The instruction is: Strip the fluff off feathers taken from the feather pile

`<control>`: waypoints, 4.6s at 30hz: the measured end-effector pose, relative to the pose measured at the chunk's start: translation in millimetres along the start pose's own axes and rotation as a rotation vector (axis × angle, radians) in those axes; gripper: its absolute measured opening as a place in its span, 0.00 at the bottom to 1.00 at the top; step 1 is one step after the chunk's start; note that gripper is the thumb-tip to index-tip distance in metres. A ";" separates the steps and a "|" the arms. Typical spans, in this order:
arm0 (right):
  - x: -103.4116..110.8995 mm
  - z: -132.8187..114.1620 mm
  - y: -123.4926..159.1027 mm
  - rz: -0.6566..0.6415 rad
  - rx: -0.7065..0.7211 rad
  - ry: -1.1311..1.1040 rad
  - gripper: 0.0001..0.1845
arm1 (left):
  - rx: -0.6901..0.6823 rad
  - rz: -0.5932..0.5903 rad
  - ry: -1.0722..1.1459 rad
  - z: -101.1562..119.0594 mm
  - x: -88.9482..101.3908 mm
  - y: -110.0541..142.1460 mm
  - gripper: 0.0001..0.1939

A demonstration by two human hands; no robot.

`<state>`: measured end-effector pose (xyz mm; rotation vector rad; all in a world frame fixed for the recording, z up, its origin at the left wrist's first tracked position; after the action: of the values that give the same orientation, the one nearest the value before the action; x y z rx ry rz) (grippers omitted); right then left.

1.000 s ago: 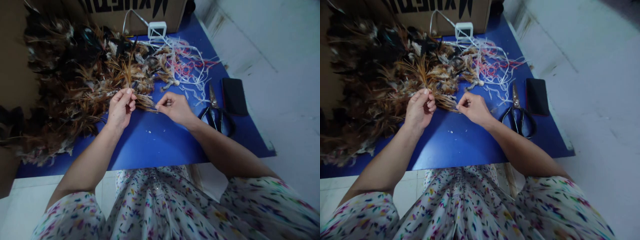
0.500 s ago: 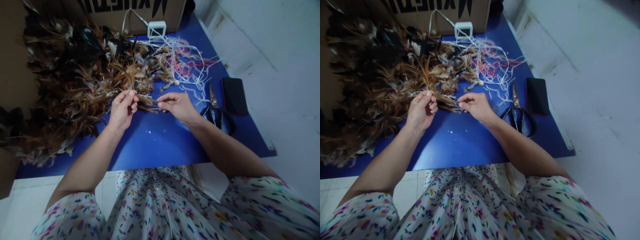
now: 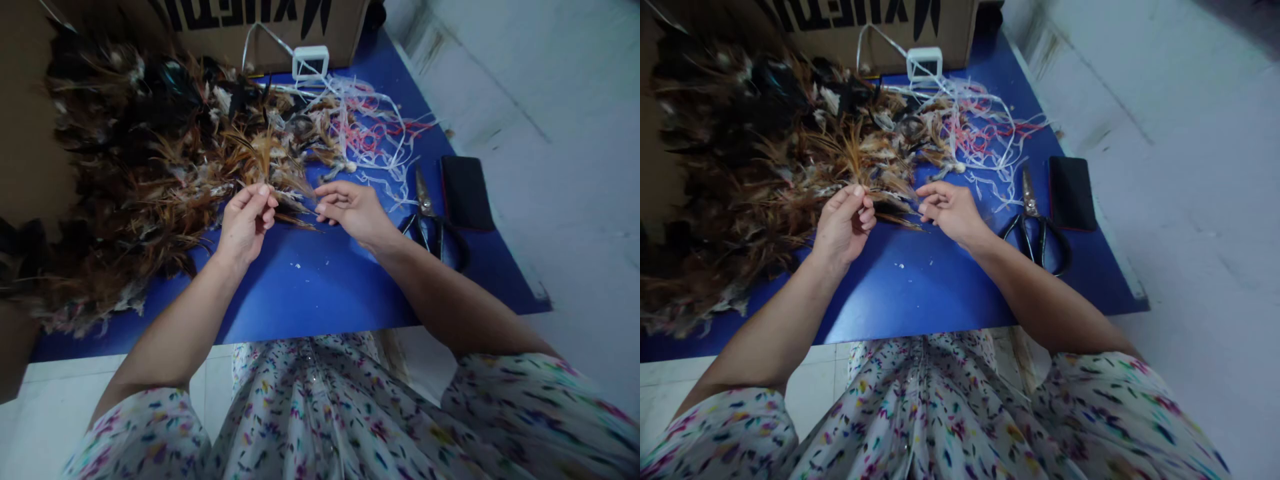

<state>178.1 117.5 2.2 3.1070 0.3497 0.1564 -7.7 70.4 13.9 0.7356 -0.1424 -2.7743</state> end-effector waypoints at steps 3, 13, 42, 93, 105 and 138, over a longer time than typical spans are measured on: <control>-0.6 -1.6 1.7 0.015 -0.056 -0.011 0.10 | 0.000 -0.002 -0.009 -1.0 0.1 -0.2 0.09; -2.8 -3.8 2.9 0.036 -0.112 -0.057 0.09 | 0.001 -0.020 -0.030 -3.2 -1.4 1.0 0.09; -5.1 -13.3 8.0 0.023 -0.104 0.019 0.09 | 0.042 -0.036 -0.086 -11.3 -6.7 5.7 0.07; -25.3 -22.0 21.5 -0.258 -0.053 -0.101 0.08 | 0.139 -0.139 -0.190 -24.4 -13.7 13.1 0.13; -6.4 -25.4 12.2 -0.085 -0.018 -0.216 0.06 | 0.129 -0.165 -0.197 -25.3 -15.8 14.4 0.13; -15.3 -35.1 18.8 -0.106 0.280 -0.235 0.18 | 0.225 -0.289 -0.228 -32.5 -24.8 22.6 0.18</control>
<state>163.9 95.8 36.0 3.3151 0.5727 -0.2819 34.5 54.8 1.1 0.5206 -0.4306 -3.1514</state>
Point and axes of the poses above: each hand's wrist, its own y-axis away from the middle knuckle, its own x-axis out of the back of the hand, z = x × y, the point moved 7 cm from there along -y, towards the middle knuckle, and after that the axes turned 3 degrees about z, right-handed, at the moved point
